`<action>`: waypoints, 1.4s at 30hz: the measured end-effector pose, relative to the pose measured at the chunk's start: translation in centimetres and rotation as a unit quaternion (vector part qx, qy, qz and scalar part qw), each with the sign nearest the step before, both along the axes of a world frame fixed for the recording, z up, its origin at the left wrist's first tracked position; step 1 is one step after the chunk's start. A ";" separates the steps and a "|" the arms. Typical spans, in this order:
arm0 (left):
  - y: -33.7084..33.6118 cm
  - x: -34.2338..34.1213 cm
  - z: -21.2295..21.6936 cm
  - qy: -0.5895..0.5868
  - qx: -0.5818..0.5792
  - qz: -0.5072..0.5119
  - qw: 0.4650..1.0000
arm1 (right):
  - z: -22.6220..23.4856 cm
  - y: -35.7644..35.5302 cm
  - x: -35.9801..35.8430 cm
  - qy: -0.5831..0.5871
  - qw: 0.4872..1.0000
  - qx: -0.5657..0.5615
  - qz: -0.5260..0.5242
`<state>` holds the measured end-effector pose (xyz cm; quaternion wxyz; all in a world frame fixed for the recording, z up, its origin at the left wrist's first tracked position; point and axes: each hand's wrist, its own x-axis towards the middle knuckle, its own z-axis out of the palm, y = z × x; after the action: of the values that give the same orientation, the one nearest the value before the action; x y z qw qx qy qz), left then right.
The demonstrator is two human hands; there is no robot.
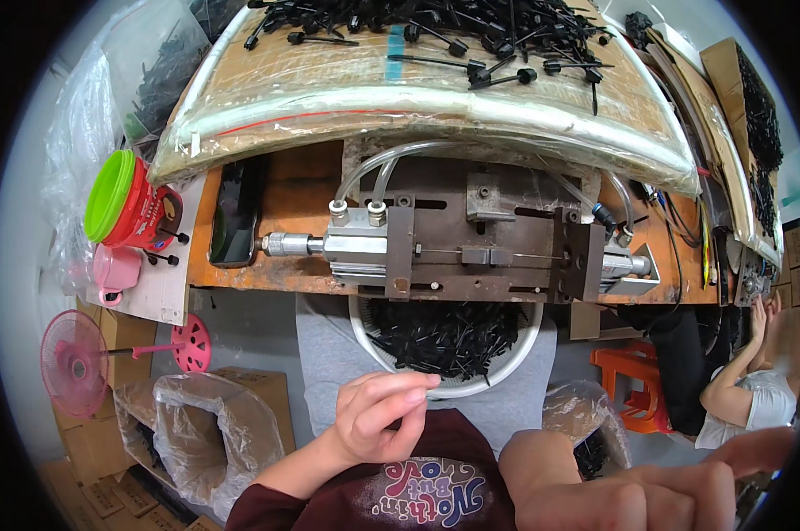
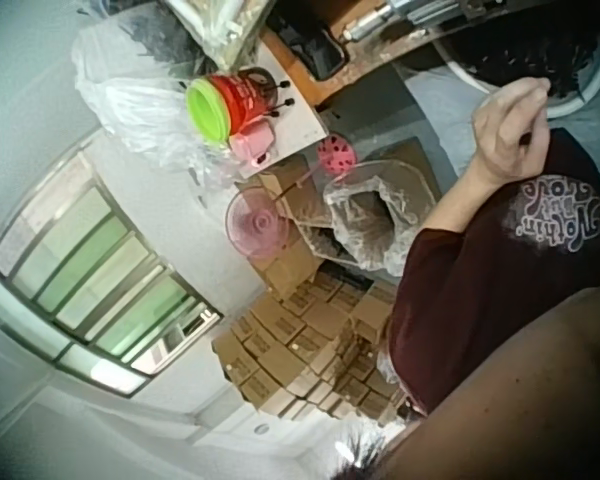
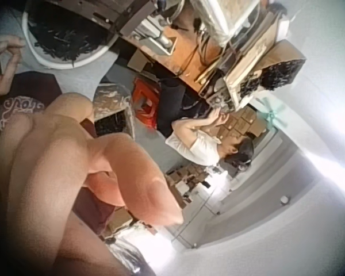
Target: The recorder is assembling black plastic electronic components using a specialized fixture or press on a workbench.
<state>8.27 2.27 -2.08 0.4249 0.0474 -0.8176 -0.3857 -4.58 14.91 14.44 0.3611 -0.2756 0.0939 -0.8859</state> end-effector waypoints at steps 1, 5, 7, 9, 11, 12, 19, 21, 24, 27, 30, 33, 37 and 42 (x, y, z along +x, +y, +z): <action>0.2 -0.2 -0.2 0.010 0.010 0.012 1.000 | -0.1 0.0 0.1 0.008 1.000 -0.008 -0.005; 0.2 -0.4 -0.4 0.023 0.011 0.026 0.999 | -0.9 -0.3 0.2 0.034 0.999 -0.034 -0.026; 0.2 -0.4 -0.4 0.021 0.014 0.025 0.999 | -1.1 -0.4 0.1 0.045 0.998 -0.037 -0.035; 0.3 -0.4 -0.5 0.020 0.017 0.024 0.999 | -1.2 -0.5 0.1 0.053 0.997 -0.042 -0.038; 0.3 -0.4 -0.4 0.023 0.019 0.024 0.999 | -1.4 -0.4 0.1 0.060 0.996 -0.050 -0.043; 0.4 -0.5 -0.3 0.025 0.019 0.022 0.999 | -1.4 -0.4 0.1 0.063 0.996 -0.054 -0.045; -0.1 -0.5 -0.1 0.006 -0.001 -0.014 1.000 | -2.2 -0.7 -0.1 0.080 0.993 -0.065 -0.055; -0.3 -0.4 0.1 -0.005 -0.010 -0.033 0.999 | -2.0 -0.7 -0.2 0.086 0.992 -0.069 -0.063; -0.2 -0.7 0.2 0.000 -0.011 -0.041 0.999 | -2.1 -0.8 -0.1 0.095 0.990 -0.073 -0.081; -0.4 -0.3 0.2 -0.005 -0.020 -0.036 0.999 | -2.9 -0.9 -0.8 0.101 0.988 -0.080 -0.090; -0.6 -0.1 0.2 0.018 -0.018 -0.008 1.000 | -3.9 -0.9 -3.7 0.237 0.968 -0.033 -0.081; -0.5 -0.7 0.2 0.048 0.002 0.029 0.998 | -5.1 -3.7 -7.2 0.279 0.887 0.063 -0.362; -1.1 -0.2 0.8 -0.005 -0.035 0.018 0.999 | -6.2 -6.7 -15.2 0.451 0.696 0.272 -0.488; -0.6 0.2 1.1 -0.068 -0.072 0.006 0.995 | -3.7 -11.0 -23.9 0.735 0.315 0.279 -0.532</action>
<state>8.50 1.67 -1.00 0.3728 0.0479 -0.8700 -0.3190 -28.48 3.88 10.73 -0.3493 -0.5872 0.6889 -0.2422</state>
